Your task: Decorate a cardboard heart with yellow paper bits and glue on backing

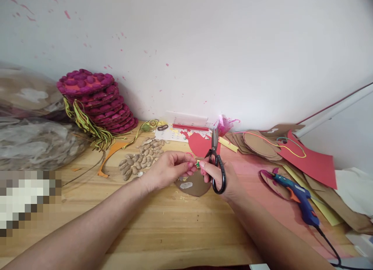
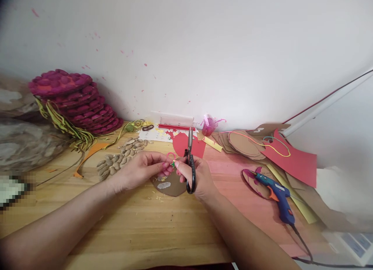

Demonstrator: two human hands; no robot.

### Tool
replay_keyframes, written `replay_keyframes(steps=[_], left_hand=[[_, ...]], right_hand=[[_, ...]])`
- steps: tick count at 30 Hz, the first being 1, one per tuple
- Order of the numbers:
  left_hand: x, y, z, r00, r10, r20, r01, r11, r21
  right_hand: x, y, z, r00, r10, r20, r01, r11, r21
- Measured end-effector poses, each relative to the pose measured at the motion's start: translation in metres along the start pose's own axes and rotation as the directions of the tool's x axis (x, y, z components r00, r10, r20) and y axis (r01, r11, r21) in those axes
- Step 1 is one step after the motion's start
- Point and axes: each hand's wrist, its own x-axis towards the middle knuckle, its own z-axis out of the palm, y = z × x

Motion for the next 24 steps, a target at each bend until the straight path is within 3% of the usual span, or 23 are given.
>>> replay_keyframes(steps=[4,15,24], left_hand=[[-0.0003,0.0013,0.0015,0.995,-0.094,-0.028,0.089,0.987,-0.131],[-0.0009,-0.0027,0.0066,0.994,-0.095,-0.049,0.083,0.973,-0.217],[-0.0005,-0.0053,0.0088,0.987,-0.134,-0.087,0.107,0.957,-0.27]], right_hand=[[-0.0011,-0.0011,0.0008,1.0,-0.002,-0.004,0.002,0.998,-0.058],[-0.0043,0.002,0.0018,0.996,-0.083,0.014,0.085,0.986,-0.145],[-0.0055,0.0051,0.0049,0.996,-0.079,-0.03,0.073,0.986,-0.148]])
